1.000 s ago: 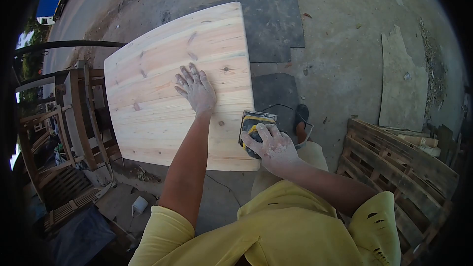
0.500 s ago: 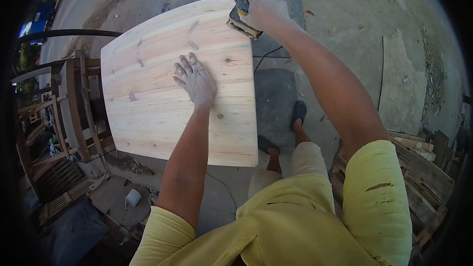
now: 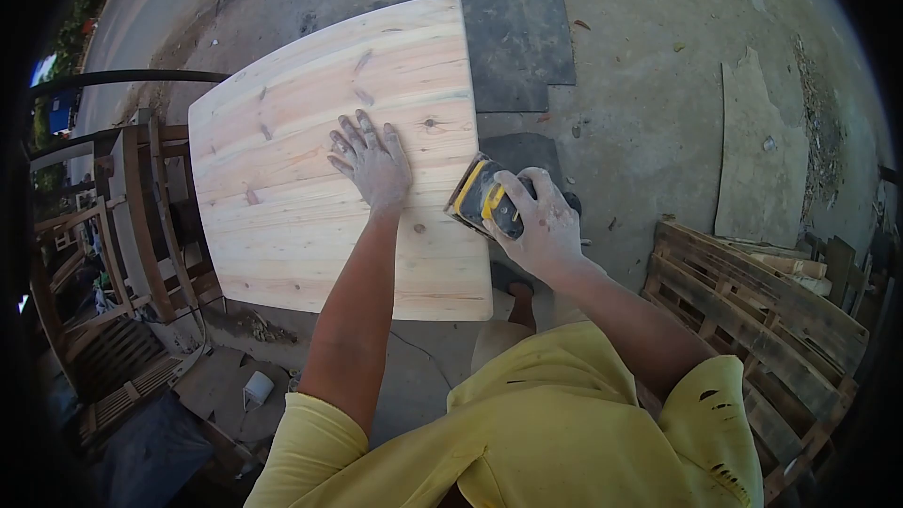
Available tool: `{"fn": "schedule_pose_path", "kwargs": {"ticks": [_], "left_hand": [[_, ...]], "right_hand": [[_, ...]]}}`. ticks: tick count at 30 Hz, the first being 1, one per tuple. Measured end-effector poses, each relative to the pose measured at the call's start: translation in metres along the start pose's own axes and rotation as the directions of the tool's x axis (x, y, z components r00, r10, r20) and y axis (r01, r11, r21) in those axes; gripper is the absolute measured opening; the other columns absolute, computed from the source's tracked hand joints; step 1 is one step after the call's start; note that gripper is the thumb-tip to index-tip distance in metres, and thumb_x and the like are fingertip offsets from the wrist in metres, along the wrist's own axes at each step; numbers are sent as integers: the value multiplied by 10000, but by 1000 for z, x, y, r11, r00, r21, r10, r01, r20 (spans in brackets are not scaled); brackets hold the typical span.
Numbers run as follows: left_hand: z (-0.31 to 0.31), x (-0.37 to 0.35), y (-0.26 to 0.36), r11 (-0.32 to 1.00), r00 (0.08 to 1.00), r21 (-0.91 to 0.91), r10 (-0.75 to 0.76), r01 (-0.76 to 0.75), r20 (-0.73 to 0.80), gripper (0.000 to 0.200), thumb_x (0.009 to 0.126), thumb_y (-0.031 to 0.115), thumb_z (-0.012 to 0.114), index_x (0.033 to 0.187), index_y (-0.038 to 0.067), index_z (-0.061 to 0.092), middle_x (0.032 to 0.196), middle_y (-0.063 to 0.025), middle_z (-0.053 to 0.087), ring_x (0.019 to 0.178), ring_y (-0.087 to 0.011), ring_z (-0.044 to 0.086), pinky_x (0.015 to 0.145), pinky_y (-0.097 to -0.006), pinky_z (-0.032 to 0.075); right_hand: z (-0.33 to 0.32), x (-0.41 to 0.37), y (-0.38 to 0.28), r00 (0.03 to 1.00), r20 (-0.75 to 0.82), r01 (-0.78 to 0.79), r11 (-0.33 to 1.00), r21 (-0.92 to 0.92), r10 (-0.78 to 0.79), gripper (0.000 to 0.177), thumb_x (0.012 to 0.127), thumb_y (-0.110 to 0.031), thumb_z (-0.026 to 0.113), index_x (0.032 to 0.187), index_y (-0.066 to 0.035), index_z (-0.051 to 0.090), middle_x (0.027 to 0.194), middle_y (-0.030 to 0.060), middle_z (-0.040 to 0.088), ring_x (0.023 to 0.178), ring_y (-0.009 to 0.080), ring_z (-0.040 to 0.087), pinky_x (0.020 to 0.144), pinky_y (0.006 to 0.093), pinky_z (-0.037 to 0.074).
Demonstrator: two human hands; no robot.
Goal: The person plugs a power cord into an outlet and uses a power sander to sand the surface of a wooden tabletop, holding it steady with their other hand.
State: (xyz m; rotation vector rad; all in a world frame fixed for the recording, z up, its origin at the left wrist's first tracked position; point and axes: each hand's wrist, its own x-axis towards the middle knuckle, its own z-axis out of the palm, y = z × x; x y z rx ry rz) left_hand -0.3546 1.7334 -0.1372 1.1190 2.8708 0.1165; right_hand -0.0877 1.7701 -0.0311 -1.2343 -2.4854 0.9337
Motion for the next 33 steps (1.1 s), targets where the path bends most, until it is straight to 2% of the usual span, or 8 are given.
{"fn": "schedule_pose_path", "kwargs": {"ticks": [7, 10, 13, 17, 20, 24, 27, 33], "left_hand": [[-3, 1, 2, 1000, 1000, -5, -3, 3, 4, 689, 1081, 497, 247, 1625, 75, 214, 1702, -182, 102, 1564, -417, 34, 1232, -600, -22], [0, 2, 2, 1000, 1000, -6, 0, 0, -5, 684, 1083, 496, 247, 1625, 80, 216, 1701, -188, 101, 1564, -418, 36, 1233, -602, -13], [2, 2, 1, 1000, 1000, -4, 8, -8, -3, 672, 1087, 486, 241, 1626, 84, 214, 1701, -189, 99, 1563, -419, 38, 1233, -603, -8], [-1, 2, 2, 1000, 1000, -21, -5, 6, 15, 657, 1094, 473, 213, 1628, 88, 208, 1702, -186, 94, 1564, -417, 35, 1232, -604, -4], [-5, 1, 3, 999, 998, -47, -16, 19, 55, 659, 1093, 464, 206, 1635, 90, 166, 1705, -186, 71, 1566, -412, 6, 1237, -594, -39], [-1, 3, 1, 999, 999, -32, -9, 11, 48, 649, 1095, 452, 191, 1636, 94, 164, 1707, -181, 62, 1566, -411, -2, 1236, -595, -43], [2, 1, -1, 999, 1000, -54, -8, 8, -2, 625, 1100, 435, 176, 1631, 107, 210, 1708, -164, 90, 1569, -401, 30, 1234, -590, -21], [1, 2, 0, 999, 1000, -46, -9, 10, 15, 603, 1103, 407, 178, 1629, 115, 219, 1710, -156, 92, 1570, -390, 35, 1238, -580, -21]], "right_hand": [[-2, 219, 77, 936, -258, -206, 967, 147, 238, 850, 758, -540, 826, 1451, -215, 456, 1365, 137, 561, 1202, 357, 621, 1009, 485, 504], [-3, 272, 93, 931, -267, -179, 949, 258, 248, 784, 767, -491, 850, 1411, -185, 523, 1384, 116, 577, 1193, 285, 627, 1006, 430, 509], [-6, 258, 74, 925, -331, -150, 980, 132, 186, 787, 761, -466, 855, 1418, -203, 511, 1350, 124, 587, 1159, 302, 644, 987, 430, 522], [-13, 117, 15, 989, -117, -83, 996, 28, 86, 700, 808, -324, 819, 1412, -222, 480, 1239, 158, 545, 1090, 386, 654, 895, 478, 560], [-2, 17, -1, 999, 50, -13, 999, -32, 15, 739, 781, -216, 828, 1428, -227, 472, 1248, 142, 486, 1083, 331, 617, 842, 464, 577], [7, -66, -12, 978, 128, 176, 982, -66, -167, 711, 770, -123, 770, 1421, -245, 514, 1266, 166, 509, 1092, 364, 609, 775, 442, 612], [1, -43, -18, 942, 207, 291, 951, -104, -266, 704, 781, -64, 705, 1435, -236, 512, 1284, 197, 535, 1096, 391, 617, 761, 424, 620], [-20, 118, -28, 999, 31, 19, 980, -199, -12, 709, 828, -203, 781, 1465, -216, 469, 1320, 183, 517, 1093, 367, 649, 853, 451, 596]]}}
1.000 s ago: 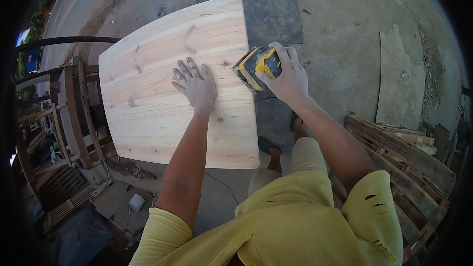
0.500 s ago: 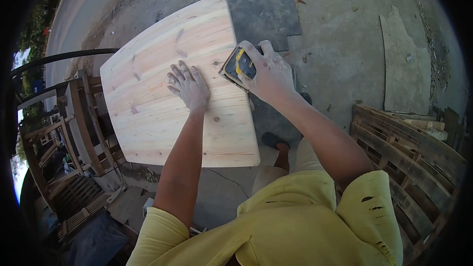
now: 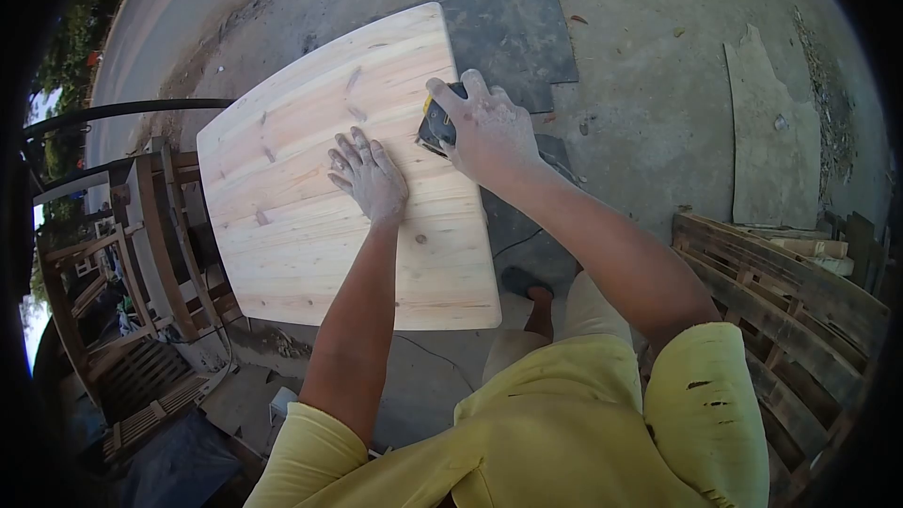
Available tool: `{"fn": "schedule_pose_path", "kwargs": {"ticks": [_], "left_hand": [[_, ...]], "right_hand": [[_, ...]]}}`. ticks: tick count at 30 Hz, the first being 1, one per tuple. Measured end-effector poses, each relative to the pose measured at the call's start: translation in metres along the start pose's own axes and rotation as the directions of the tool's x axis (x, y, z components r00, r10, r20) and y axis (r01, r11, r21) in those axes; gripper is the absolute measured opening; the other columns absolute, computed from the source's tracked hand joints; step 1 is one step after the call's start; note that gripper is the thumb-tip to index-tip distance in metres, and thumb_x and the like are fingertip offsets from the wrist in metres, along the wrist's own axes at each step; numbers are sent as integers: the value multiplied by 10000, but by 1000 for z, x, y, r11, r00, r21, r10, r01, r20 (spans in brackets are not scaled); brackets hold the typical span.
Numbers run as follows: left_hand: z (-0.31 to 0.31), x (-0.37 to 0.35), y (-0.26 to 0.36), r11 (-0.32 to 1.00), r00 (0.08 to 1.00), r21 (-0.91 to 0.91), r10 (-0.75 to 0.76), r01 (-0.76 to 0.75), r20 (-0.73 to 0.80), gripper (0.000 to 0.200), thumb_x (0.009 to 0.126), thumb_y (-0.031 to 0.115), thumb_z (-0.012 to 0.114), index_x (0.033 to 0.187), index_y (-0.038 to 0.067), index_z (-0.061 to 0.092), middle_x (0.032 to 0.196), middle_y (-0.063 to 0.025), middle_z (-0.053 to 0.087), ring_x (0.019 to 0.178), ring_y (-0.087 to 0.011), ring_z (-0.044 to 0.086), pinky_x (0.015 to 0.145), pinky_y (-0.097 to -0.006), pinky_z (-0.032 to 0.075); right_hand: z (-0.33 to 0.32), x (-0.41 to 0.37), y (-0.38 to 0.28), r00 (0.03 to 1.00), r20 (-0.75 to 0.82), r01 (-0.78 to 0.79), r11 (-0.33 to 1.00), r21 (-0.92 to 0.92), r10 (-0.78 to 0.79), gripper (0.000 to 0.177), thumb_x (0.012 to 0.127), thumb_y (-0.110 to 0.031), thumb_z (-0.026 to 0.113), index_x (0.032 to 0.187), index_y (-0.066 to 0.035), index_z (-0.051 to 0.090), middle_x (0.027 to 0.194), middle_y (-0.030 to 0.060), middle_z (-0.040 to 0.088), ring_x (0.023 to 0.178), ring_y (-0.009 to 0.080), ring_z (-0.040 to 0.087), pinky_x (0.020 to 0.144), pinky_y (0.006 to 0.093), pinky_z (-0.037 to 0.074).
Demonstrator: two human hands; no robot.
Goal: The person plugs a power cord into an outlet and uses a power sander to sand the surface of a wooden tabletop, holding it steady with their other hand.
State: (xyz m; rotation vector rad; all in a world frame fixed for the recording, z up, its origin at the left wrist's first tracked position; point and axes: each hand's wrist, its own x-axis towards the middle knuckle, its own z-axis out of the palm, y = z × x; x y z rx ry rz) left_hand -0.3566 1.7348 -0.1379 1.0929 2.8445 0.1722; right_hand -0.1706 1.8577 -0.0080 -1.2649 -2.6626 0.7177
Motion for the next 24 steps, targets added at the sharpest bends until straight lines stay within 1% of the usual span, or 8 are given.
{"fn": "schedule_pose_path", "kwargs": {"ticks": [3, 4, 5, 8, 12, 16, 20, 24], "left_hand": [[-1, 0, 1, 1000, 1000, -10, -17, 17, 6, 605, 1102, 411, 176, 1630, 119, 217, 1710, -156, 91, 1569, -391, 36, 1239, -580, -21], [-1, -1, 1, 1000, 1000, -8, -13, 13, 3, 606, 1102, 412, 176, 1630, 119, 216, 1710, -153, 90, 1570, -389, 34, 1239, -579, -21], [-2, -1, 0, 1000, 1000, -6, -6, 6, 2, 607, 1101, 412, 176, 1630, 118, 215, 1711, -151, 88, 1570, -387, 31, 1239, -579, -22], [0, -1, 0, 1000, 1000, -2, -6, 6, -3, 606, 1100, 411, 178, 1630, 119, 216, 1711, -149, 87, 1572, -384, 27, 1239, -579, -25], [-1, -1, 1, 1000, 1000, -8, -9, 9, 10, 605, 1100, 407, 181, 1631, 119, 213, 1712, -148, 84, 1572, -382, 20, 1238, -580, -29], [-2, -1, -1, 1000, 1000, -3, 5, -5, 12, 613, 1099, 412, 195, 1633, 110, 203, 1710, -162, 79, 1570, -395, 16, 1237, -586, -26], [-3, -1, 3, 997, 1000, 72, 8, -9, 16, 639, 1091, 436, 235, 1632, 97, 194, 1707, -175, 75, 1567, -408, 16, 1236, -594, -13], [-1, 1, 2, 995, 1000, 102, -5, 3, 22, 655, 1086, 449, 255, 1632, 94, 189, 1707, -178, 74, 1566, -413, 15, 1234, -599, -7]], "right_hand": [[-1, 74, 28, 988, -70, -129, 989, 76, 134, 725, 831, -287, 797, 1470, -220, 462, 1310, 172, 526, 1110, 364, 655, 867, 465, 585], [7, 93, 44, 963, -152, -203, 969, 140, 224, 742, 823, -318, 805, 1471, -223, 454, 1301, 167, 530, 1119, 364, 653, 880, 473, 576], [15, 99, 56, 921, -227, -272, 939, 209, 317, 760, 816, -349, 812, 1471, -227, 447, 1291, 162, 535, 1129, 364, 652, 893, 481, 567], [27, 53, 61, 928, -194, -256, 922, 291, 319, 779, 790, -370, 824, 1456, -229, 447, 1269, 155, 541, 1133, 368, 651, 907, 481, 554], [25, -81, 20, 974, -20, -210, 935, 285, 225, 725, 776, -242, 823, 1413, -204, 480, 1239, 148, 519, 1100, 373, 635, 874, 474, 563], [38, -172, 2, 998, 65, -10, 989, 149, 1, 714, 775, -235, 822, 1409, -204, 494, 1278, 154, 483, 1152, 379, 592, 855, 489, 568], [32, -133, 12, 996, 32, -84, 972, 221, 78, 714, 780, -241, 823, 1412, -211, 492, 1273, 144, 491, 1158, 367, 594, 864, 485, 568], [10, -8, 30, 987, -83, -123, 976, 180, 140, 701, 801, -271, 818, 1414, -207, 484, 1244, 144, 523, 1117, 362, 636, 883, 469, 564]]}}
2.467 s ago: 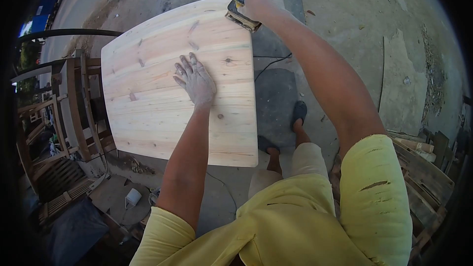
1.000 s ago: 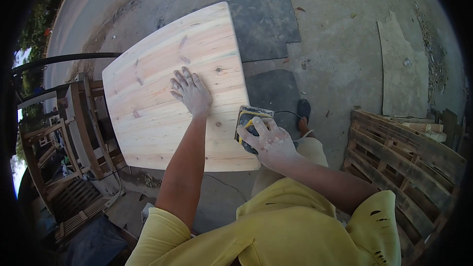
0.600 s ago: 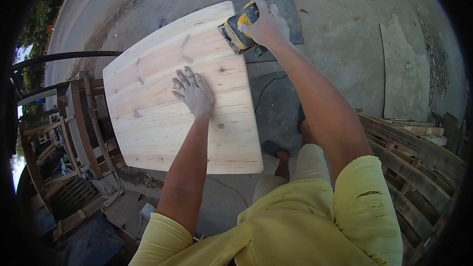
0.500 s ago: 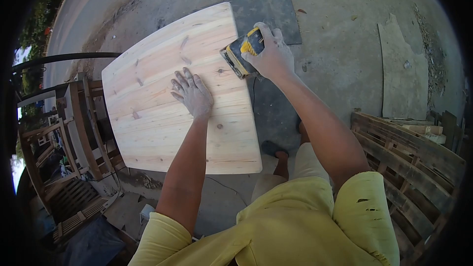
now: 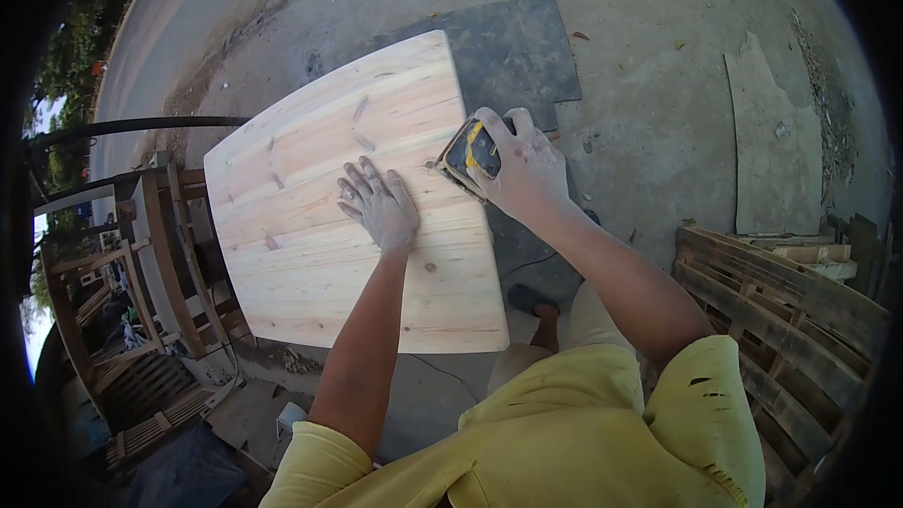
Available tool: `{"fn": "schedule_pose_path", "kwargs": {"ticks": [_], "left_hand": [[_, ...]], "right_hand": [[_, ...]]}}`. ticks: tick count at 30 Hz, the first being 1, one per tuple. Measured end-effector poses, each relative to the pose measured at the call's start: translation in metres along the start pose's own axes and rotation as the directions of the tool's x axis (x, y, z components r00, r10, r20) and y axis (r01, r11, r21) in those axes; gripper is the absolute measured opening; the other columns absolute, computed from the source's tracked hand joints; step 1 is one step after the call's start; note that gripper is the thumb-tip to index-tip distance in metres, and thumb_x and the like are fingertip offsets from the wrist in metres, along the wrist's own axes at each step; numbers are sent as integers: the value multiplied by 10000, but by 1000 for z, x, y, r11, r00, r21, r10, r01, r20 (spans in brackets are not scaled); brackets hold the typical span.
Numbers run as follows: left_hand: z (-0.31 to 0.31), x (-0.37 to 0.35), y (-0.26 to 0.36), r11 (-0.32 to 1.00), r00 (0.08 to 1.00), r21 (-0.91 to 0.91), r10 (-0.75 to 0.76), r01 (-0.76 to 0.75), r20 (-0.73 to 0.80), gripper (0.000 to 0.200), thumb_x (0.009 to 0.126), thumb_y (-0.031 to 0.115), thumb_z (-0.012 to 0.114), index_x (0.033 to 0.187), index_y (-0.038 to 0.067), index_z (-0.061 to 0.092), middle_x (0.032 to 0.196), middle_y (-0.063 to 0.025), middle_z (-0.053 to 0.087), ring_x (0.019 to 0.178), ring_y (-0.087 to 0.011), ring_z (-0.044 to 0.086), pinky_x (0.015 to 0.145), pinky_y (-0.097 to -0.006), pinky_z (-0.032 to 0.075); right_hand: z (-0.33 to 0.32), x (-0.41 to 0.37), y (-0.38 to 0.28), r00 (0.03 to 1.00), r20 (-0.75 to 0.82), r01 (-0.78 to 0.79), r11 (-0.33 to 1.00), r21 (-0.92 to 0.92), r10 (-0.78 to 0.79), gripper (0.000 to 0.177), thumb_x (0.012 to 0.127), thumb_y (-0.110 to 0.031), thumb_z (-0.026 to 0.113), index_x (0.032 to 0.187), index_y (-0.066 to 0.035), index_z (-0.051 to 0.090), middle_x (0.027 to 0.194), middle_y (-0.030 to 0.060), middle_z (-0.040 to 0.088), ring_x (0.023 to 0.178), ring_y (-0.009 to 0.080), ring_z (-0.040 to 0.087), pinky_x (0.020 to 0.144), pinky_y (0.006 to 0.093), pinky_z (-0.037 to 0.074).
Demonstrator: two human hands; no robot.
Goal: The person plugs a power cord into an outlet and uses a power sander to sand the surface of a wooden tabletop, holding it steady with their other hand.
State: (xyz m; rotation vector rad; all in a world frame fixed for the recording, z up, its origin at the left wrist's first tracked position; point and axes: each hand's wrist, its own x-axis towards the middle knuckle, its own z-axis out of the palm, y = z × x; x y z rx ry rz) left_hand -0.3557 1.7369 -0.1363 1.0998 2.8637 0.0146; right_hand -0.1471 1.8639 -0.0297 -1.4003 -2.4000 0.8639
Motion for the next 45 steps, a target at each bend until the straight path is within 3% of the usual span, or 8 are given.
{"fn": "schedule_pose_path", "kwargs": {"ticks": [9, 11, 18, 24, 26, 37, 42, 45], "left_hand": [[-2, 0, 0, 999, 1000, -45, 11, -11, -1, 673, 1079, 454, 288, 1625, 71, 201, 1700, -201, 80, 1562, -427, 22, 1233, -605, -4], [-1, 0, -1, 999, 1000, -33, 18, -19, -10, 676, 1079, 457, 286, 1625, 68, 199, 1699, -203, 84, 1561, -428, 27, 1233, -608, 1], [0, -3, -1, 999, 999, -13, 41, -41, -32, 695, 1077, 484, 269, 1629, 70, 180, 1697, -203, 97, 1560, -428, 53, 1235, -607, 13], [5, -4, -3, 999, 998, -31, 33, -35, -48, 718, 1075, 519, 226, 1633, 72, 161, 1698, -202, 95, 1555, -442, 57, 1234, -612, 22], [3, -4, -2, 998, 999, -62, 25, -27, -40, 708, 1081, 515, 204, 1633, 75, 160, 1697, -201, 100, 1554, -448, 56, 1233, -614, 21], [1, -3, -1, 996, 999, -90, 16, -20, -37, 700, 1086, 506, 178, 1631, 67, 165, 1697, -203, 93, 1558, -435, 46, 1237, -602, 0], [-1, -4, 1, 995, 1000, -97, 10, -11, -15, 704, 1084, 509, 172, 1631, 67, 159, 1701, -195, 74, 1562, -422, 32, 1245, -589, -18], [1, -5, -2, 996, 1000, -83, 16, -17, -13, 706, 1083, 510, 163, 1630, 63, 163, 1700, -198, 79, 1561, -428, 33, 1244, -592, -9]], "right_hand": [[18, 206, 49, 923, -378, -71, 997, 21, 74, 791, 764, -440, 855, 1418, -205, 476, 1236, 154, 608, 980, 291, 698, 756, 393, 586], [4, 188, 63, 930, 133, -352, 730, 585, 342, 804, 741, -450, 877, 1396, -196, 488, 1088, 105, 641, 833, 174, 669, 557, 280, 523], [61, 35, 116, 875, 353, -449, 279, 849, 332, 704, 769, -382, 881, 1336, -197, 508, 1019, 51, 635, 784, 84, 598, 472, 202, 405], [43, -127, 73, 859, 285, -497, 563, 660, 425, 739, 756, -332, 882, 1363, -169, 494, 1074, 59, 607, 909, 148, 638, 644, 305, 553], [56, -174, 62, 971, -158, -130, 954, 271, 177, 744, 757, -307, 865, 1384, -174, 486, 1177, 122, 565, 1019, 260, 661, 789, 408, 581], [30, -18, 45, 981, -180, -45, 988, 145, 71, 816, 773, -356, 848, 1460, -181, 444, 1244, 151, 567, 1071, 284, 655, 820, 442, 585], [45, -56, 88, 829, 347, -542, 478, 692, 438, 849, 753, -395, 859, 1455, -166, 441, 1133, 115, 642, 1029, 174, 625, 679, 365, 585], [44, -144, 60, 901, 107, -423, 791, 442, 421, 834, 751, -351, 859, 1455, -184, 445, 1185, 139, 588, 1036, 257, 642, 751, 398, 588]]}}
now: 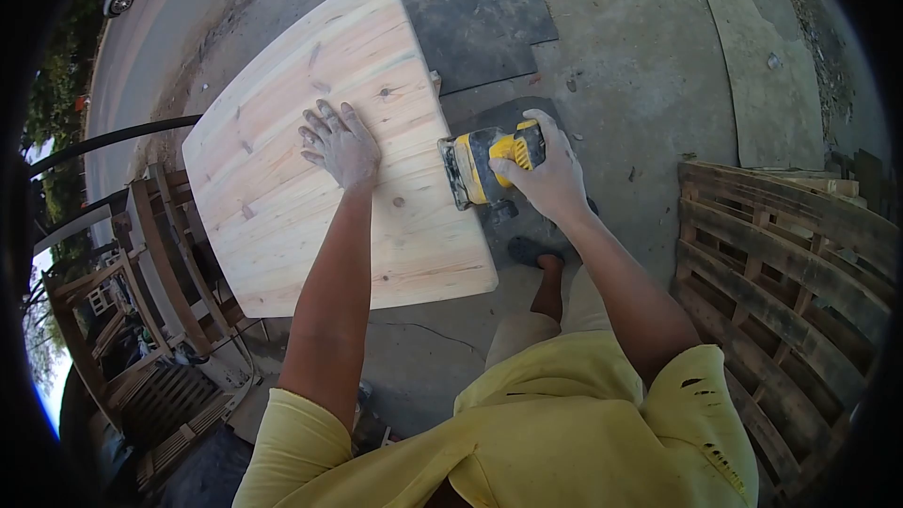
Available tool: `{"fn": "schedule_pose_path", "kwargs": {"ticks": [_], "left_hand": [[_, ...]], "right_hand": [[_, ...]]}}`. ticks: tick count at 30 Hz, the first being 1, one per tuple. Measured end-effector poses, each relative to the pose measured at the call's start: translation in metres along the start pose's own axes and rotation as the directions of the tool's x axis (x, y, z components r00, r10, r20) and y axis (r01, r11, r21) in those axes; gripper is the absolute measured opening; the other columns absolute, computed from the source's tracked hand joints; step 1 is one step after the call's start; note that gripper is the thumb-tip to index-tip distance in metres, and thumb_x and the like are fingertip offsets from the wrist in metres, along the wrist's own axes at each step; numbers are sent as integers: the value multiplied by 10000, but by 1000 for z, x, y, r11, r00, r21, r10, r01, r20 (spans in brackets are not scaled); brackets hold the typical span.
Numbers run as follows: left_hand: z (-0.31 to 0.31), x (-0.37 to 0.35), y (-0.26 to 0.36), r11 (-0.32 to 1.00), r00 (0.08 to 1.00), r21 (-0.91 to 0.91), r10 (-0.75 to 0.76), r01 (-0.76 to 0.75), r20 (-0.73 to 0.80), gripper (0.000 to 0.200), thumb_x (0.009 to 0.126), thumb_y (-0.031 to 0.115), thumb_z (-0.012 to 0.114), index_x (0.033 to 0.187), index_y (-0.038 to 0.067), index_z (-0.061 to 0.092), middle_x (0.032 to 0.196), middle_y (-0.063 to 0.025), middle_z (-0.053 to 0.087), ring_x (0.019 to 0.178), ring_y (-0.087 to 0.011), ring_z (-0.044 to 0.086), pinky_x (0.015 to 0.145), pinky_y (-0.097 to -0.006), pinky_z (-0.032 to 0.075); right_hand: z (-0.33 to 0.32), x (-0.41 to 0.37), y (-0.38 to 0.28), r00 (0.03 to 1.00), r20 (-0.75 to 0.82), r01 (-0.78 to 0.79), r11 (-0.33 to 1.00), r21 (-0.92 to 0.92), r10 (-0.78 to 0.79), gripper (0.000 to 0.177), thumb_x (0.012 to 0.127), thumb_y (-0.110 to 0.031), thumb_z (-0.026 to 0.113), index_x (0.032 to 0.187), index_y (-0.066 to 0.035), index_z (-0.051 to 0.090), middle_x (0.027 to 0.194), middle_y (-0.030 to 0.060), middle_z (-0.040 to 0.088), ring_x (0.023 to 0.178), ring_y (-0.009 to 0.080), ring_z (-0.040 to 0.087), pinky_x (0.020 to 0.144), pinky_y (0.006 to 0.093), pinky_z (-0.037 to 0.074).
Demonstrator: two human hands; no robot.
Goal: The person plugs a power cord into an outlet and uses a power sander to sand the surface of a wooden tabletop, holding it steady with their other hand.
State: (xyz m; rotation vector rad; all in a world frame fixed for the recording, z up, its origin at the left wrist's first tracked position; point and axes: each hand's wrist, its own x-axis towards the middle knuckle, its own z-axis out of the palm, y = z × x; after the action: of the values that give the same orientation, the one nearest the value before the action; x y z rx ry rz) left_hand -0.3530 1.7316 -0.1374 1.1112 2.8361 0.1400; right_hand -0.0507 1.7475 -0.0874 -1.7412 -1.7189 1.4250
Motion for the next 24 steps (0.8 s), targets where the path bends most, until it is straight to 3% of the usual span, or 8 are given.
{"fn": "schedule_pose_path", "kwargs": {"ticks": [1, 4, 6, 10, 15, 18, 20, 24], "left_hand": [[0, 1, 1, 1000, 1000, 0, -1, 1, -1, 706, 1083, 509, 158, 1630, 61, 161, 1700, -197, 79, 1560, -429, 32, 1244, -591, -7], [-1, 1, 2, 1000, 1000, 4, -2, 2, 2, 707, 1084, 507, 155, 1630, 58, 157, 1700, -195, 80, 1560, -429, 31, 1245, -589, -5], [-1, 1, 4, 1000, 1000, 4, -4, 4, 3, 707, 1084, 506, 155, 1630, 57, 156, 1700, -195, 79, 1560, -429, 30, 1245, -589, -4], [0, 3, 1, 1000, 1000, -3, -3, 3, 5, 699, 1086, 498, 161, 1630, 58, 157, 1701, -195, 76, 1562, -426, 26, 1244, -589, -9], [2, 1, 1, 999, 1000, -35, -2, 2, -6, 687, 1088, 487, 169, 1630, 64, 162, 1700, -195, 79, 1562, -424, 24, 1243, -591, -15], [9, 2, -5, 1000, 997, -13, 23, -24, -74, 691, 1085, 502, 182, 1629, 76, 191, 1694, -209, 120, 1550, -460, 69, 1224, -627, 31], [8, 3, -4, 999, 997, -8, 34, -34, -71, 692, 1085, 504, 174, 1631, 80, 185, 1693, -210, 119, 1550, -461, 69, 1225, -628, 27], [6, 2, -4, 999, 998, -26, 20, -22, -65, 691, 1085, 507, 170, 1632, 84, 183, 1693, -209, 121, 1551, -458, 66, 1227, -622, 20]], "right_hand": [[5, -24, 16, 969, -78, 214, 953, -213, -235, 823, 751, -326, 856, 1453, -190, 450, 1204, 149, 563, 1051, 288, 642, 779, 410, 590], [0, -72, -30, 978, 76, 207, 939, -276, -193, 781, 768, -258, 836, 1452, -206, 461, 1246, 169, 506, 1090, 349, 625, 852, 443, 585], [7, -76, -52, 897, 236, 442, 772, -456, -374, 744, 795, -214, 812, 1454, -224, 467, 1268, 180, 489, 1112, 361, 612, 875, 466, 578], [20, 4, -80, 875, 43, 458, 794, -400, -483, 732, 823, -201, 798, 1471, -247, 460, 1255, 173, 505, 1066, 369, 634, 852, 457, 593], [-6, 83, -49, 997, 55, 52, 991, 126, -59, 780, 783, -310, 848, 1456, -227, 462, 1227, 165, 560, 951, 330, 687, 882, 443, 577], [-6, 46, -13, 993, 116, 6, 979, 205, -30, 788, 765, -329, 857, 1444, -219, 471, 1259, 150, 556, 1029, 304, 668, 920, 453, 555], [-1, 12, 14, 953, -39, 293, 948, -124, -299, 770, 770, -312, 855, 1437, -216, 482, 1260, 130, 538, 1106, 305, 635, 931, 455, 551], [-13, -66, -13, 918, 213, 391, 857, -335, -335, 716, 797, -225, 817, 1438, -258, 501, 1291, 126, 500, 1181, 322, 590, 919, 452, 568]]}}
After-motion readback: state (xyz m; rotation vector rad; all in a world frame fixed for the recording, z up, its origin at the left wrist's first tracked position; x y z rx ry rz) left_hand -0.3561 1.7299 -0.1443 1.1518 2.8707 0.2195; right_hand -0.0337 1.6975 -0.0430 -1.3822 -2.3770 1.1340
